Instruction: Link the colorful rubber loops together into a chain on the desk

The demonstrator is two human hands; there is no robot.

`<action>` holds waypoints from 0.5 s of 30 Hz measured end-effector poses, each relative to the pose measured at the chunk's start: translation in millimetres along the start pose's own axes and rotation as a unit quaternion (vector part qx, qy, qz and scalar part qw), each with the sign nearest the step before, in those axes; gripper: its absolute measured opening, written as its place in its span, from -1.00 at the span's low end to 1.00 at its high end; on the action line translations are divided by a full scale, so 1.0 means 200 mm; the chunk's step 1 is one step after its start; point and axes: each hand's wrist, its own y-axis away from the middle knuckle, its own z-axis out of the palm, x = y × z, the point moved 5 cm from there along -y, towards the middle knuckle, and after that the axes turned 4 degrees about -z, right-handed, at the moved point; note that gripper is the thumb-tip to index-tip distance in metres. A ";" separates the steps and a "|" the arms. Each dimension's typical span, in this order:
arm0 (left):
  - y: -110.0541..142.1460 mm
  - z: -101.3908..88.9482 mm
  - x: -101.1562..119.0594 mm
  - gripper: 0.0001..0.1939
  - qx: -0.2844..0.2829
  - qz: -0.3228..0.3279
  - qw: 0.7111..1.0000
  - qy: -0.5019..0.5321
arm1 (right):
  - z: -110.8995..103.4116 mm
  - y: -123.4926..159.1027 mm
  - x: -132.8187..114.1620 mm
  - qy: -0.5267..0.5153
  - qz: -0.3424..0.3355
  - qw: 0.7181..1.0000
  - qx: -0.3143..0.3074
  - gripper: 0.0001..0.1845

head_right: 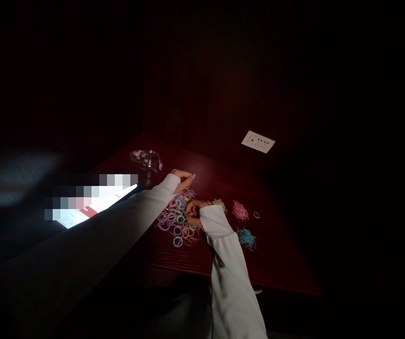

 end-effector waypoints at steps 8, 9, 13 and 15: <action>0.00 0.00 0.01 -0.47 -0.001 0.007 1.000 0.000 | -0.01 0.01 -0.03 -0.008 -0.001 1.000 0.001 -0.92; 0.00 0.00 0.01 -0.47 -0.001 0.008 1.000 0.000 | -0.01 0.01 -0.03 -0.008 -0.001 1.000 0.002 -0.93; 0.00 0.00 0.01 -0.47 -0.003 0.000 1.000 -0.002 | -0.02 0.01 -0.03 -0.003 0.000 1.000 0.012 -0.92; 0.00 0.00 0.01 -0.48 -0.004 0.002 1.000 0.000 | -0.03 0.02 -0.04 -0.002 0.000 1.000 0.023 -0.91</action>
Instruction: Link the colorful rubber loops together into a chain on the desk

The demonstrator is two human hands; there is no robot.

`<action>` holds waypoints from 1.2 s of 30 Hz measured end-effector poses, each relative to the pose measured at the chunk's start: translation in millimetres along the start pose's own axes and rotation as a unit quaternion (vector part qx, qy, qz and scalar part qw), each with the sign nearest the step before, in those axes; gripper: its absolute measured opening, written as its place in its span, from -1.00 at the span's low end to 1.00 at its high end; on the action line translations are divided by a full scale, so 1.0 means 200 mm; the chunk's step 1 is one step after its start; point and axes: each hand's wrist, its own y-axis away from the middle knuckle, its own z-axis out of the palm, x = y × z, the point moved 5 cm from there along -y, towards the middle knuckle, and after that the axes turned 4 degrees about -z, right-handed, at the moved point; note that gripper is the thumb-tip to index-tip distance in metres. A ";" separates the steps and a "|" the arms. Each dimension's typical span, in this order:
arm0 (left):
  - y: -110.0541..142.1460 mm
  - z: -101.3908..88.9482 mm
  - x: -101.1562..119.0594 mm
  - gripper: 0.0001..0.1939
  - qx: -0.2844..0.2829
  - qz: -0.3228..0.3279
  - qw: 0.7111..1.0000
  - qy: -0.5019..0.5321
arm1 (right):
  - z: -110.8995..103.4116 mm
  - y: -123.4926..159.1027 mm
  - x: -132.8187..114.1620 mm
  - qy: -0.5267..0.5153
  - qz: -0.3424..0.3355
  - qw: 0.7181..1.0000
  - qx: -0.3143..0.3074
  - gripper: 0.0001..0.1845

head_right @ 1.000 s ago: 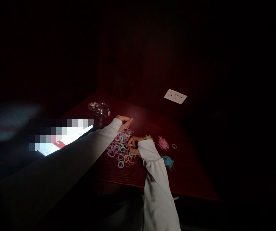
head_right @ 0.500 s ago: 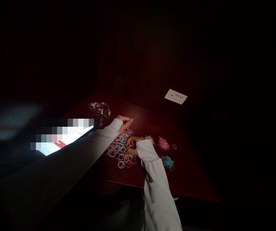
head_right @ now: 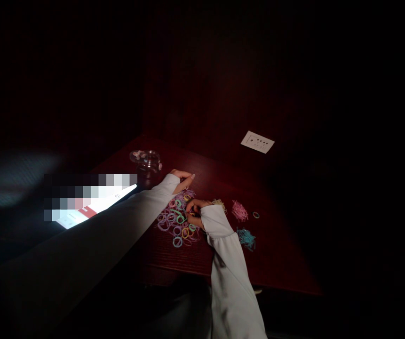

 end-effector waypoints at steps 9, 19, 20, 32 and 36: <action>0.04 0.00 0.07 -0.45 -0.077 0.054 0.996 0.005 | -0.07 0.00 0.05 -0.034 0.016 0.993 0.111 -0.81; 0.10 0.08 0.11 -0.47 -0.222 0.046 0.974 -0.013 | -0.15 0.01 0.09 -0.073 0.019 0.983 0.166 -0.63; 0.10 0.09 0.11 -0.46 -0.224 0.032 0.974 -0.014 | -0.15 0.01 0.09 -0.072 0.015 0.983 0.170 -0.63; 0.10 0.14 0.06 -0.40 -0.247 -0.056 0.962 0.101 | -0.16 -0.02 0.12 0.010 -0.008 0.975 0.223 -0.63; 0.09 0.13 0.07 -0.39 -0.245 -0.048 0.955 0.160 | -0.17 0.00 0.11 -0.019 -0.017 0.969 0.245 -0.64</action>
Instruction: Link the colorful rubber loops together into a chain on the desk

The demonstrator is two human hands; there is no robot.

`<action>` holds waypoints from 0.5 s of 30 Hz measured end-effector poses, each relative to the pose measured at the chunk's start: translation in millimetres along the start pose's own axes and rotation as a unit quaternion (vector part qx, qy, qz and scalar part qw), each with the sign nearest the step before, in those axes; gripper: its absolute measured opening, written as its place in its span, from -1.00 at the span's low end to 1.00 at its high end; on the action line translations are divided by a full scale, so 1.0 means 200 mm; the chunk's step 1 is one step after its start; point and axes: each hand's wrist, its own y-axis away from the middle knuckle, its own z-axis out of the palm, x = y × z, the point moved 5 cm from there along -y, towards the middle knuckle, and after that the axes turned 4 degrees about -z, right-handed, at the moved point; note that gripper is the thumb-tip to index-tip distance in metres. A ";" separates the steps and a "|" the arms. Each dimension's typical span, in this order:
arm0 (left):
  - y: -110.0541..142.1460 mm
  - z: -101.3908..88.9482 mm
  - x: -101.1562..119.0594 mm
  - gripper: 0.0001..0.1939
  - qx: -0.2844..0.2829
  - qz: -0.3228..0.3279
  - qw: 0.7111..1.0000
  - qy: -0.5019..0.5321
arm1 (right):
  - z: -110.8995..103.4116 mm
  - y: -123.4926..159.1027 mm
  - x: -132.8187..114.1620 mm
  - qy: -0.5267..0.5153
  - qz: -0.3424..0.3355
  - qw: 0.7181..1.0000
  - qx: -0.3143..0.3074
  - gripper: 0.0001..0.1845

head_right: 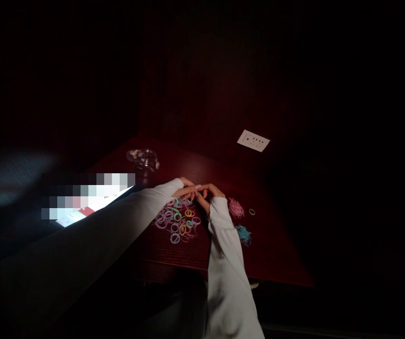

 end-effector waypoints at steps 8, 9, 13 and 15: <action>-0.06 -0.02 -0.01 -0.37 0.016 -0.024 0.999 0.018 | 0.00 0.00 0.01 -0.058 -0.019 0.997 0.051 -0.66; -0.06 -0.02 -0.01 -0.37 0.018 -0.029 0.999 0.014 | 0.00 0.00 0.00 -0.055 -0.022 0.997 0.051 -0.67; -0.04 -0.02 0.01 -0.38 0.026 -0.019 0.999 0.014 | -0.01 0.01 -0.01 -0.037 -0.019 0.998 0.052 -0.65; -0.02 -0.02 0.02 -0.40 0.024 -0.004 1.000 0.020 | 0.00 0.00 -0.01 -0.022 -0.024 0.998 0.052 -0.63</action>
